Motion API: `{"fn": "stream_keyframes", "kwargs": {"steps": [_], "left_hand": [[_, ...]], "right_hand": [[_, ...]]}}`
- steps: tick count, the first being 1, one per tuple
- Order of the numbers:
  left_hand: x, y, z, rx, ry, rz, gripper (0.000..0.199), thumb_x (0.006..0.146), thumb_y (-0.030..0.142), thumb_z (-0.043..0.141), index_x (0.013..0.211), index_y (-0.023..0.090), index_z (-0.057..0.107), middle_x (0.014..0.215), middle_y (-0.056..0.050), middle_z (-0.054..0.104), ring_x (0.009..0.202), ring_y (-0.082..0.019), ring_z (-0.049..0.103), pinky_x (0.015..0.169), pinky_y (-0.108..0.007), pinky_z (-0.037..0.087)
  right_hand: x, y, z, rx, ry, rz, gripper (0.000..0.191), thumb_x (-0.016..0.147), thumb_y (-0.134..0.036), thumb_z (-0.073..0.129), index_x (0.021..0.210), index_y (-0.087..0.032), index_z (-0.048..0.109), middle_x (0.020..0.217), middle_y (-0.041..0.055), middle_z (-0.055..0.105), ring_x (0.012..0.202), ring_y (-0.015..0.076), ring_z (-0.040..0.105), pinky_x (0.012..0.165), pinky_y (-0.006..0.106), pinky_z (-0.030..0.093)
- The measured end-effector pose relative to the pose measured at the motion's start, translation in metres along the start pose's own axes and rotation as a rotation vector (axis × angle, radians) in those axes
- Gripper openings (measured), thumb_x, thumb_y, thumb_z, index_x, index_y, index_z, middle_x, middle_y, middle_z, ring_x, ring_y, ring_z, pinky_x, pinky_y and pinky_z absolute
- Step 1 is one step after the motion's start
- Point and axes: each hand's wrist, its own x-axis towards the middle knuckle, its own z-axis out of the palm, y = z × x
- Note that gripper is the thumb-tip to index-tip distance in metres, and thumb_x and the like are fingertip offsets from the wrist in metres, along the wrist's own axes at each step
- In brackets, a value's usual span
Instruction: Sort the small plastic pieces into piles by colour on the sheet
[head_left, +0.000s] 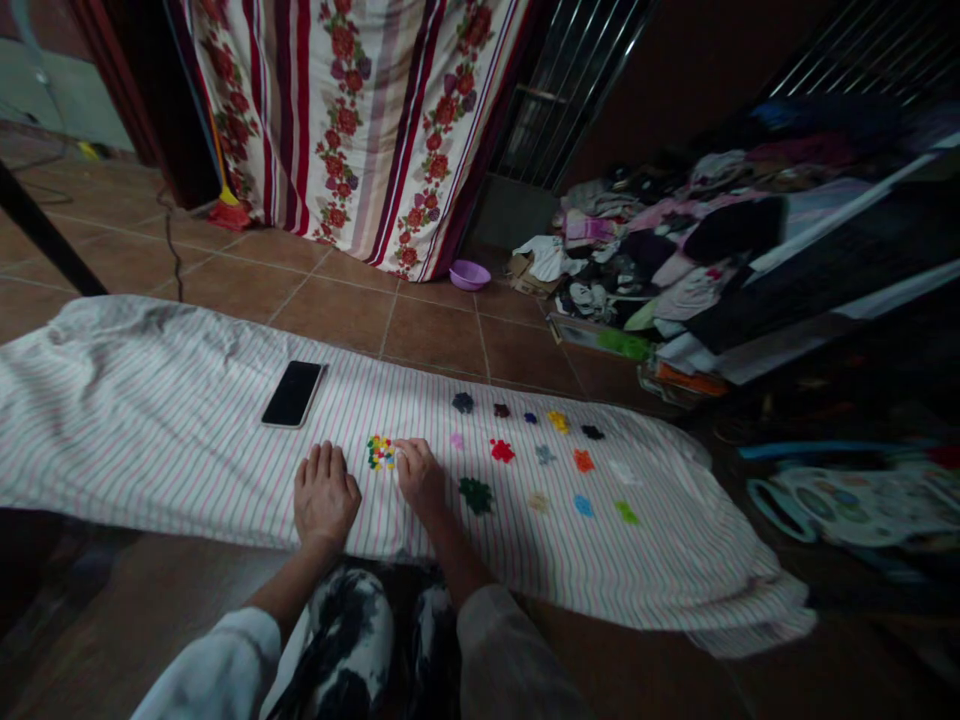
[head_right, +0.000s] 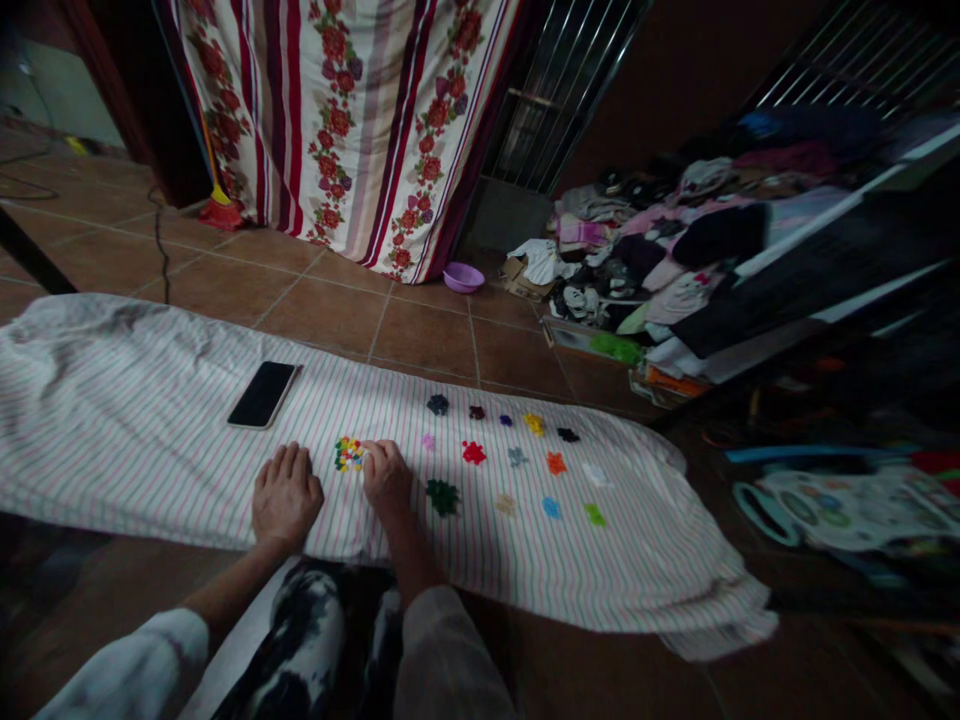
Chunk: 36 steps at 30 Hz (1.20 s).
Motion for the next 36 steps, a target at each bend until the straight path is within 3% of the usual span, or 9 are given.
{"fn": "stream_keyframes", "kwargs": {"steps": [23,36], "left_hand": [[0.0007,0.0015,-0.0025,0.004,-0.013,-0.013,0.046,0.086,0.021,0.041,0.125,0.005,0.059,0.136,-0.02,0.057,0.132,-0.032,0.047,0.111,-0.046,0.032],[-0.0009,0.0003,-0.0005,0.028,0.007,0.002,0.046,0.087,0.022,0.041,0.125,0.004,0.059,0.135,-0.02,0.057,0.131,-0.032,0.047,0.111,-0.046,0.032]], "right_hand": [[0.0007,0.0008,0.0009,0.096,-0.02,0.04,0.022,0.09,-0.024,0.058,0.106,-0.026,0.072,0.102,0.0027,0.064,0.079,0.0125,0.062,0.071,0.022,0.047],[0.0008,0.003,0.0031,0.209,0.097,0.046,0.011,0.087,-0.024,0.057,0.091,-0.023,0.067,0.088,0.0004,0.065,0.071,0.0121,0.059,0.071,0.023,0.046]]}}
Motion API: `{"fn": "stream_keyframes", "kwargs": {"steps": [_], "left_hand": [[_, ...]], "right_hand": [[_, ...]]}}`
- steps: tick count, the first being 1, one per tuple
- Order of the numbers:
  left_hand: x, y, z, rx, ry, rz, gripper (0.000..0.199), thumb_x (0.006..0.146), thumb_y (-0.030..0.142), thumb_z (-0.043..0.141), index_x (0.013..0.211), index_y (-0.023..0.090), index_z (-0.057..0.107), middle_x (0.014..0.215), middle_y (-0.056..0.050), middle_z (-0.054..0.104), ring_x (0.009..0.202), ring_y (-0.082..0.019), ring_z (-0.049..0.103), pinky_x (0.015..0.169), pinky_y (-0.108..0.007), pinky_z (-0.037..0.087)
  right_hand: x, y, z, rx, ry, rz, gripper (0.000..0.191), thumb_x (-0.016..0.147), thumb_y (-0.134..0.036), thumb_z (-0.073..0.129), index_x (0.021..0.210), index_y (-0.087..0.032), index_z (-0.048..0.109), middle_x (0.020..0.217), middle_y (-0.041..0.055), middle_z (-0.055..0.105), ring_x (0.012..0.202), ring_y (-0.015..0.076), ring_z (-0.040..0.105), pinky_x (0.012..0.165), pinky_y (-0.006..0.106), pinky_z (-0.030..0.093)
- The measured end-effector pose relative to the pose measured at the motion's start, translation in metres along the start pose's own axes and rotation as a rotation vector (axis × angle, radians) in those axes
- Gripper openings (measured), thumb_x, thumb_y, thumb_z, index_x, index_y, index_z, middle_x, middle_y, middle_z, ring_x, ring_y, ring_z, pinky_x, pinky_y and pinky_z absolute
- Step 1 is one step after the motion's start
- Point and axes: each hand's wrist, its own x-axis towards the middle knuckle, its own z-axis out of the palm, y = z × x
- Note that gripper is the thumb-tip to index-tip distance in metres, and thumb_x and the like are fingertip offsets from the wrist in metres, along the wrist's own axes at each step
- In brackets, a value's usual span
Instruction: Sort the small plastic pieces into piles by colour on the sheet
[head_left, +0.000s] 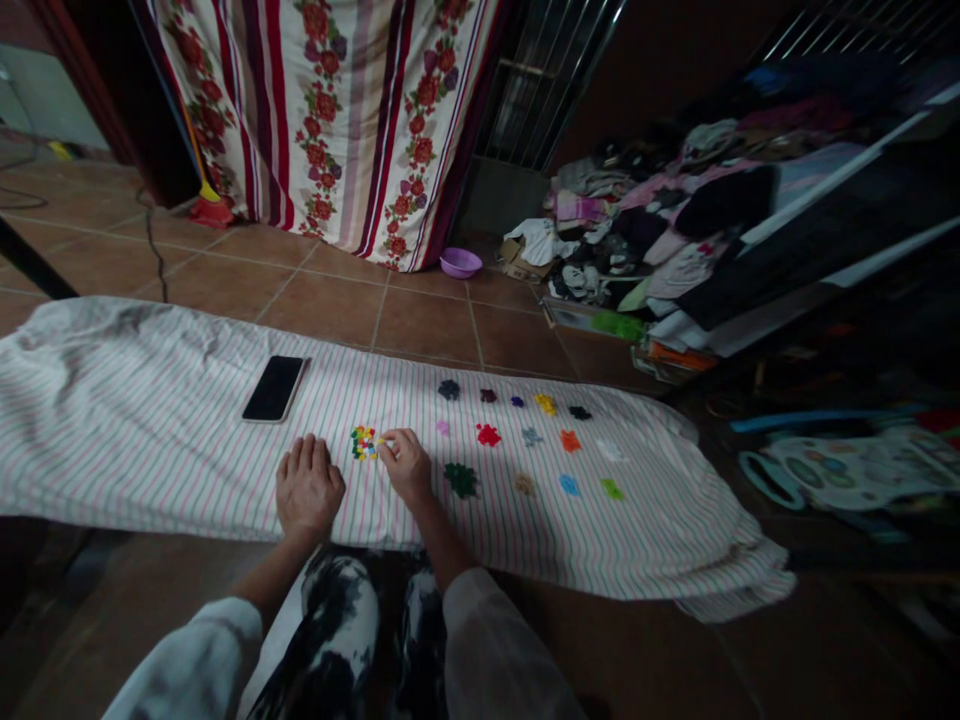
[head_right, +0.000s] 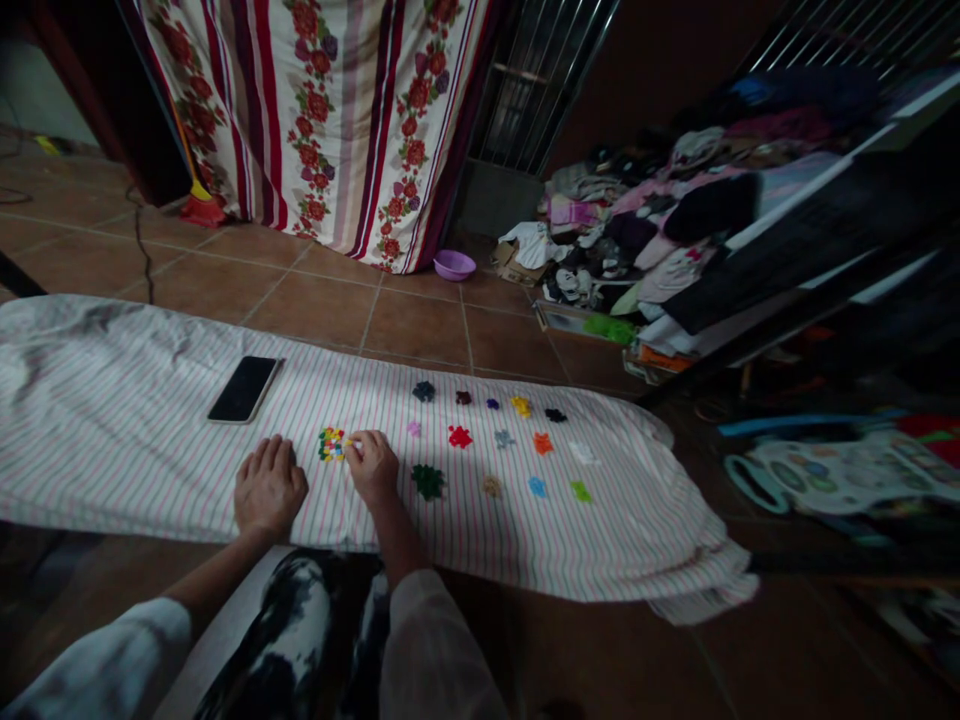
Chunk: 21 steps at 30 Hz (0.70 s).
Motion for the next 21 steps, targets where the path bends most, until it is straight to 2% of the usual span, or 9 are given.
{"fn": "stream_keyframes", "kwargs": {"steps": [9,18,21], "left_hand": [[-0.0006,-0.0006,0.0016,-0.024,0.002,-0.006,0.047,0.084,0.023,0.043,0.126,0.007,0.058,0.135,-0.02,0.057,0.133,-0.031,0.046,0.111,-0.046,0.031],[-0.0027,-0.0013,0.0001,-0.121,0.013,-0.021,0.05,0.082,0.024,0.046,0.131,0.014,0.052,0.135,-0.018,0.057,0.135,-0.032,0.042,0.111,-0.05,0.029],[-0.0029,-0.0021,0.0002,-0.116,0.02,-0.01,0.048,0.084,0.025,0.044,0.13,0.012,0.053,0.135,-0.018,0.056,0.135,-0.032,0.042,0.11,-0.049,0.03]], "right_hand": [[0.0007,0.0056,0.0048,0.029,0.11,0.134,0.007,0.081,-0.023,0.053,0.084,-0.021,0.059,0.074,-0.0008,0.063,0.066,0.0133,0.06,0.065,0.022,0.044],[-0.0001,0.0024,0.0013,-0.033,0.072,0.182,0.008,0.08,-0.023,0.055,0.087,-0.023,0.06,0.073,-0.0009,0.065,0.071,0.0152,0.062,0.072,0.025,0.047],[-0.0014,0.0017,-0.0001,-0.031,0.086,0.17,0.009,0.08,-0.021,0.055,0.087,-0.023,0.061,0.077,0.0004,0.066,0.074,0.0158,0.062,0.073,0.025,0.048]]}}
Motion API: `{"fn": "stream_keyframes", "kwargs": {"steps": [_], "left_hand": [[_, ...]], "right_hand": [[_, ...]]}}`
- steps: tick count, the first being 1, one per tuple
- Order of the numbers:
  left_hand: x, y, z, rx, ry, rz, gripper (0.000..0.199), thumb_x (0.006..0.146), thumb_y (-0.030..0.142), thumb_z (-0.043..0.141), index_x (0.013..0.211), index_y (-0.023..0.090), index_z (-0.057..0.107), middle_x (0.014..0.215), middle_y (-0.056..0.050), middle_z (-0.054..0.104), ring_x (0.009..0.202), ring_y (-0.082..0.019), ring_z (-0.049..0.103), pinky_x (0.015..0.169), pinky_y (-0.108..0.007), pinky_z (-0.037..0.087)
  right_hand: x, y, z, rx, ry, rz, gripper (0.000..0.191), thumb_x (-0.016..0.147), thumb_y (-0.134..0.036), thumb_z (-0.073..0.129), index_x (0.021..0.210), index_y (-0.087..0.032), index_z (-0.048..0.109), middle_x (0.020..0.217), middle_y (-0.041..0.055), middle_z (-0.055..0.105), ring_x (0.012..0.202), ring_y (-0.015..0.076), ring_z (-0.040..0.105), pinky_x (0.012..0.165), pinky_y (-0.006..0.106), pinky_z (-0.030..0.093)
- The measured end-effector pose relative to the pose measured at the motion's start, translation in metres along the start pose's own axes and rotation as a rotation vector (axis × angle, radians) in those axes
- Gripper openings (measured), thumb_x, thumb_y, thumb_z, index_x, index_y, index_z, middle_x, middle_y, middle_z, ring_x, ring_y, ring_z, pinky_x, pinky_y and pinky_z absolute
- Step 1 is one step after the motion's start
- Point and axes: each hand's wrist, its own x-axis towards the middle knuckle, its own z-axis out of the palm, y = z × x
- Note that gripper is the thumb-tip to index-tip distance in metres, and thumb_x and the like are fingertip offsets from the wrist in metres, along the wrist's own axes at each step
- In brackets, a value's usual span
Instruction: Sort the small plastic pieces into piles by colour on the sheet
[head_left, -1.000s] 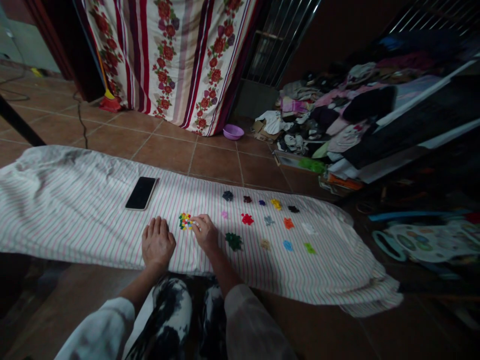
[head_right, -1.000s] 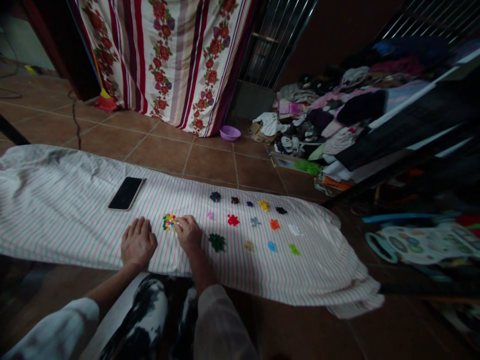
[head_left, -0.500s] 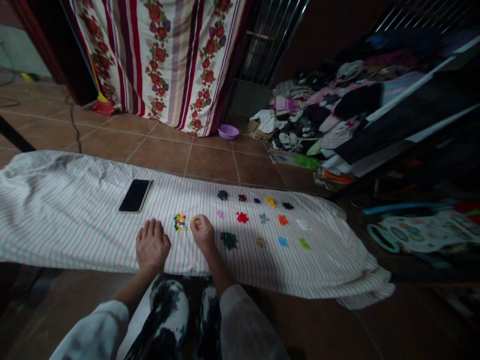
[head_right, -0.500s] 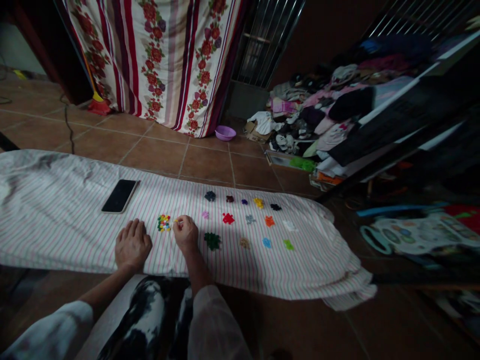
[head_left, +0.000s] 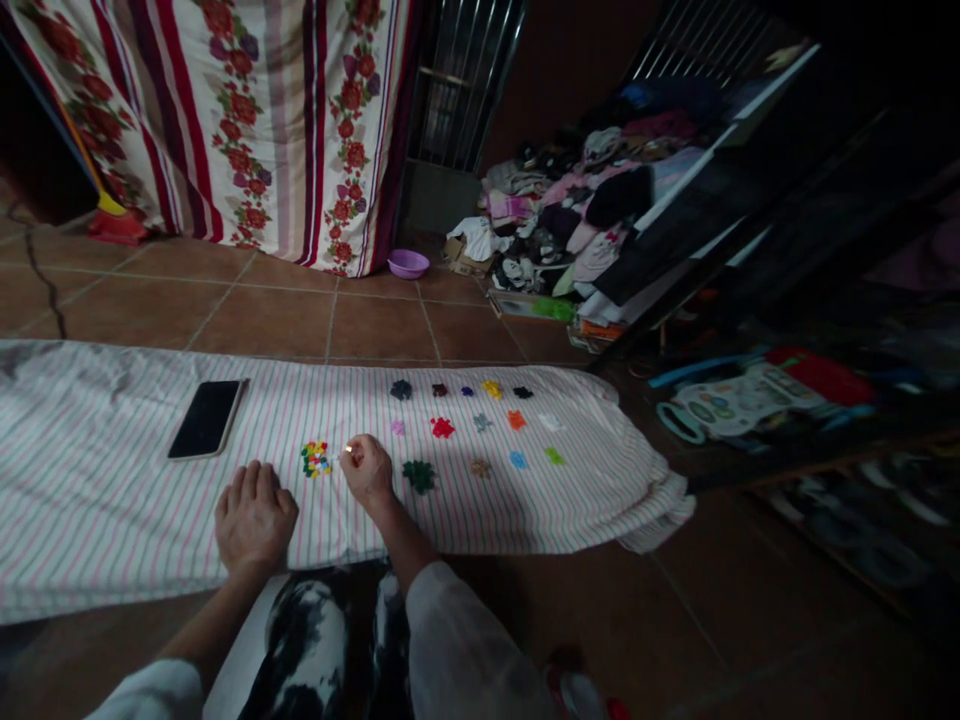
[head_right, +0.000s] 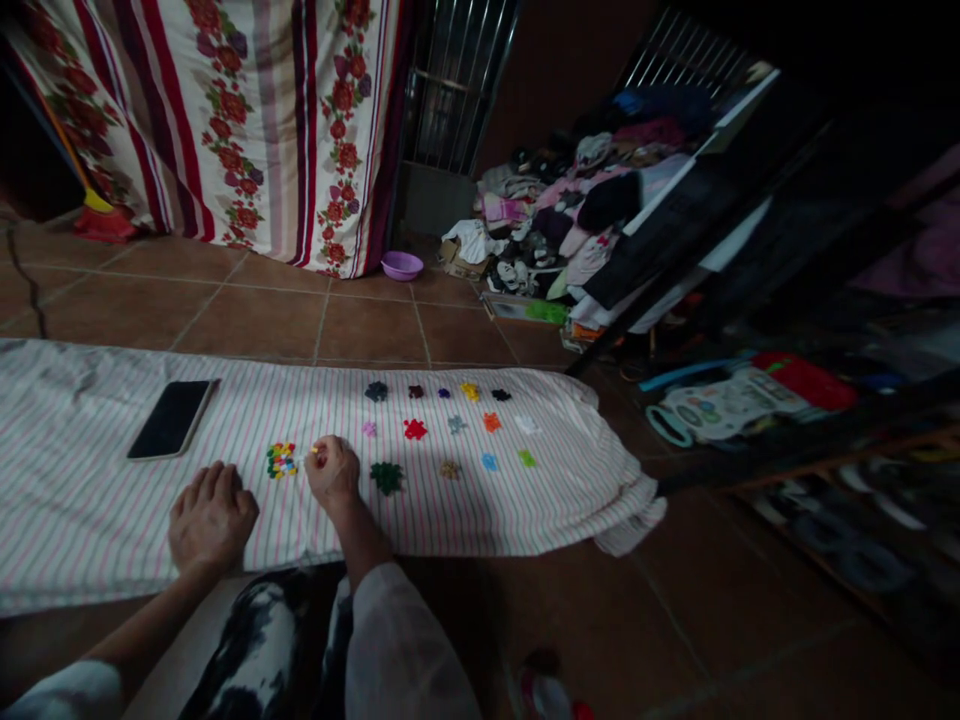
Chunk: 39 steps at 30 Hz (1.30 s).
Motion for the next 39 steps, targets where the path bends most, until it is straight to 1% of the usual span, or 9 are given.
{"fn": "stream_keyframes", "kwargs": {"steps": [10,15,18,22,27,30,34,36,39], "left_hand": [[0.001,-0.001,0.002,0.033,-0.007,0.0,0.046,0.085,0.026,0.041,0.124,0.009,0.057,0.133,-0.019,0.057,0.133,-0.031,0.044,0.111,-0.048,0.031],[0.002,0.001,-0.001,0.062,-0.029,-0.006,0.047,0.085,0.026,0.041,0.124,0.007,0.057,0.133,-0.02,0.057,0.133,-0.031,0.044,0.111,-0.047,0.032],[0.002,0.001,-0.001,0.055,-0.029,-0.005,0.047,0.085,0.027,0.04,0.124,0.007,0.058,0.133,-0.021,0.057,0.133,-0.031,0.044,0.111,-0.048,0.031],[0.0,-0.001,0.001,0.019,-0.005,-0.003,0.049,0.084,0.027,0.041,0.128,0.011,0.055,0.134,-0.018,0.057,0.134,-0.031,0.043,0.111,-0.048,0.031],[0.001,0.0,0.0,0.036,-0.007,-0.003,0.049,0.083,0.029,0.042,0.126,0.011,0.056,0.131,-0.018,0.059,0.133,-0.032,0.045,0.11,-0.049,0.032],[0.002,0.002,-0.002,0.067,-0.01,0.005,0.047,0.084,0.029,0.04,0.123,0.009,0.058,0.131,-0.02,0.059,0.131,-0.032,0.046,0.109,-0.048,0.034],[0.002,0.004,-0.004,0.057,-0.015,-0.009,0.047,0.083,0.029,0.04,0.122,0.01,0.058,0.13,-0.019,0.06,0.13,-0.032,0.047,0.108,-0.049,0.035],[0.002,0.004,-0.003,0.046,-0.008,-0.015,0.048,0.082,0.029,0.041,0.123,0.012,0.058,0.129,-0.018,0.06,0.13,-0.031,0.048,0.108,-0.048,0.035],[0.002,0.003,-0.003,0.05,0.003,-0.003,0.047,0.082,0.029,0.04,0.122,0.012,0.058,0.128,-0.017,0.061,0.129,-0.031,0.048,0.108,-0.048,0.036]], "right_hand": [[-0.001,0.004,-0.002,0.11,-0.025,0.023,0.012,0.085,-0.025,0.058,0.095,-0.023,0.066,0.09,0.0025,0.072,0.079,0.0156,0.066,0.074,0.025,0.051],[0.004,0.011,-0.004,0.205,-0.026,0.059,0.014,0.086,-0.028,0.058,0.097,-0.026,0.067,0.089,0.0006,0.074,0.075,0.0147,0.069,0.072,0.025,0.053],[0.011,0.018,-0.013,0.196,0.014,0.065,0.016,0.086,-0.029,0.057,0.098,-0.026,0.067,0.086,0.0002,0.074,0.075,0.0148,0.069,0.07,0.024,0.053],[0.024,0.034,-0.041,0.17,0.081,0.075,0.019,0.088,-0.029,0.053,0.097,-0.025,0.068,0.081,0.0013,0.074,0.07,0.015,0.069,0.067,0.024,0.053],[0.048,0.066,-0.091,0.129,0.172,0.117,0.024,0.089,-0.031,0.048,0.101,-0.022,0.068,0.079,0.0017,0.073,0.067,0.0145,0.069,0.065,0.024,0.053],[0.067,0.09,-0.125,0.038,0.246,0.119,0.027,0.087,-0.032,0.047,0.1,-0.022,0.068,0.083,0.0035,0.072,0.071,0.0157,0.067,0.068,0.026,0.052],[0.091,0.122,-0.166,-0.117,0.374,0.089,0.024,0.083,-0.03,0.051,0.09,-0.018,0.07,0.092,0.0092,0.07,0.076,0.0173,0.064,0.074,0.029,0.051],[0.1,0.137,-0.182,-0.212,0.414,0.125,0.024,0.082,-0.029,0.052,0.089,-0.017,0.071,0.093,0.0104,0.069,0.077,0.0181,0.062,0.075,0.031,0.05],[0.108,0.16,-0.198,-0.341,0.412,0.19,0.027,0.082,-0.028,0.051,0.093,-0.018,0.073,0.091,0.0099,0.067,0.078,0.0196,0.059,0.074,0.031,0.047]]}}
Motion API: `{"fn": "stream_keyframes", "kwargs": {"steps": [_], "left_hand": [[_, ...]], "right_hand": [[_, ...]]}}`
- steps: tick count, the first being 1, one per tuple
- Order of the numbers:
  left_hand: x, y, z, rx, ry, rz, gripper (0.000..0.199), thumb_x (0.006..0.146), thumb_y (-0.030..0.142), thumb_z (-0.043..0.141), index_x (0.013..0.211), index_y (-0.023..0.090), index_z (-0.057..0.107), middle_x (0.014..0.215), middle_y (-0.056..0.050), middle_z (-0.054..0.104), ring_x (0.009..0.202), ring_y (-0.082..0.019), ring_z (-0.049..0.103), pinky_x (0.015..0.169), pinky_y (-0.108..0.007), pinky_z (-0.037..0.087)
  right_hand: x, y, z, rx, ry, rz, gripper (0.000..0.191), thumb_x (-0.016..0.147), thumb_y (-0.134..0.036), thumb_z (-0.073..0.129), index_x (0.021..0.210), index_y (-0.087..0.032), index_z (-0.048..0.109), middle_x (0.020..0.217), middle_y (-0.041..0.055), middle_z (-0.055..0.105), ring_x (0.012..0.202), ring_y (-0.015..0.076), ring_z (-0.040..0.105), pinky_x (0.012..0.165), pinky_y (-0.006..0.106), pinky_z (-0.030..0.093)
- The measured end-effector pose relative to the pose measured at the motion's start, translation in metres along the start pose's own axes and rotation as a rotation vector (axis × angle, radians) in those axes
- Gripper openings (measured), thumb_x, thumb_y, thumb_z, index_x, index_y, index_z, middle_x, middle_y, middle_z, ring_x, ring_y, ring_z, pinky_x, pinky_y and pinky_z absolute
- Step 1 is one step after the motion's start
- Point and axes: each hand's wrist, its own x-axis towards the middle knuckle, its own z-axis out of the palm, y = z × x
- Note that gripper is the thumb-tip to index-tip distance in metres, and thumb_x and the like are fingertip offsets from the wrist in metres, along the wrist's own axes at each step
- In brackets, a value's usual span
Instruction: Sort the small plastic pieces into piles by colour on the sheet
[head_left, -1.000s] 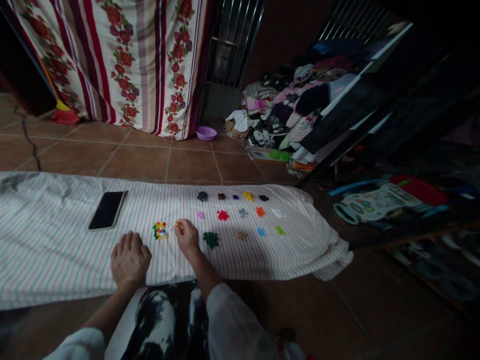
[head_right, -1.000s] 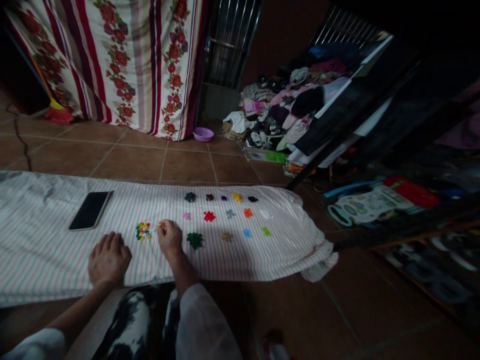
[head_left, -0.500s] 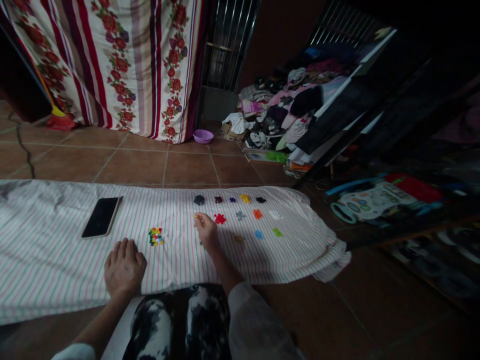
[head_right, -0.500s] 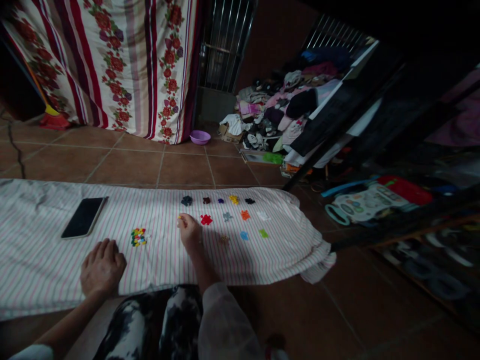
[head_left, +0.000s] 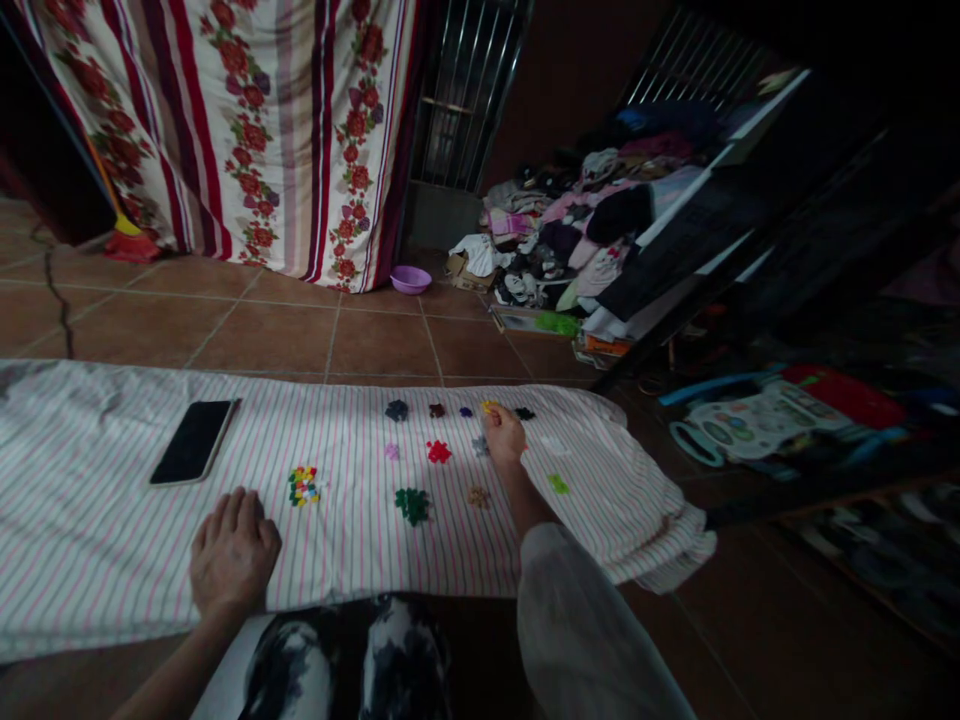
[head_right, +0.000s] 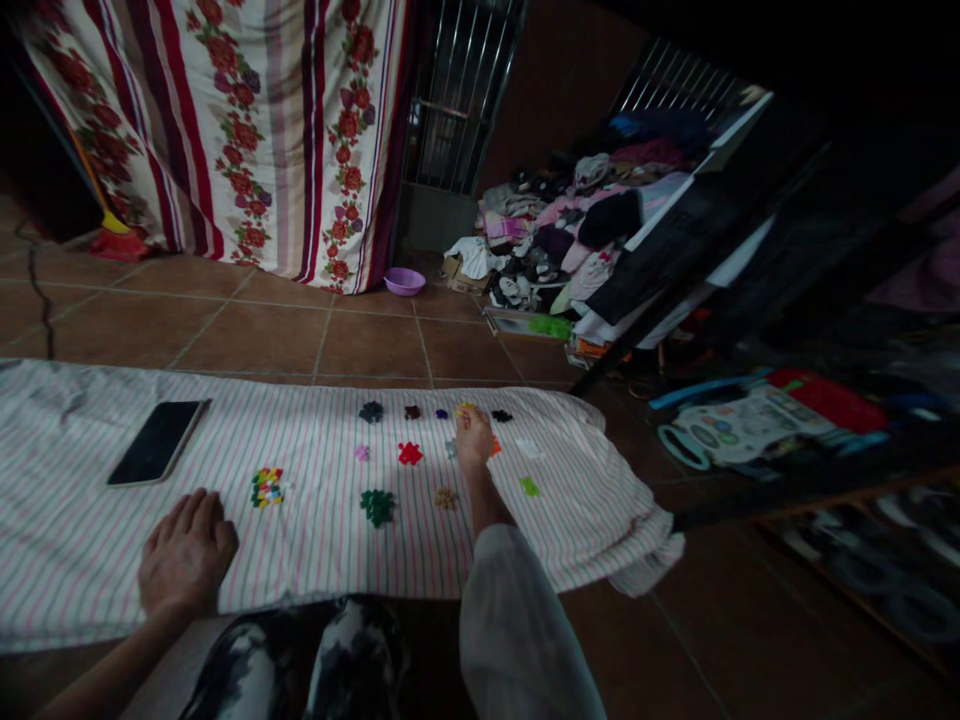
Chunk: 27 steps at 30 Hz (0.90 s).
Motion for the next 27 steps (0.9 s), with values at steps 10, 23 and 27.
{"fn": "stream_keyframes", "kwargs": {"steps": [10,23,27], "left_hand": [[0.0,-0.002,0.005,0.071,0.017,0.036,0.045,0.084,0.029,0.037,0.119,0.011,0.059,0.129,-0.019,0.06,0.128,-0.031,0.049,0.109,-0.048,0.036],[0.001,-0.001,0.003,0.158,-0.011,0.046,0.049,0.089,0.03,0.031,0.12,0.007,0.061,0.131,-0.018,0.061,0.129,-0.029,0.049,0.108,-0.045,0.038],[0.001,0.001,0.0,0.166,-0.036,0.037,0.051,0.09,0.029,0.03,0.122,0.005,0.061,0.132,-0.017,0.06,0.13,-0.029,0.049,0.108,-0.045,0.038]], "right_hand": [[0.023,0.04,0.019,-0.186,-0.003,-0.103,0.023,0.078,-0.022,0.052,0.086,-0.017,0.074,0.097,0.0126,0.064,0.092,0.0235,0.053,0.083,0.035,0.043],[0.027,0.053,0.035,-0.266,-0.009,-0.238,0.024,0.079,-0.016,0.05,0.085,-0.018,0.073,0.108,0.0125,0.063,0.098,0.0253,0.049,0.087,0.039,0.037],[0.025,0.055,0.035,-0.252,-0.008,-0.271,0.025,0.077,-0.013,0.05,0.088,-0.017,0.072,0.107,0.0124,0.064,0.096,0.0248,0.05,0.087,0.039,0.036]]}}
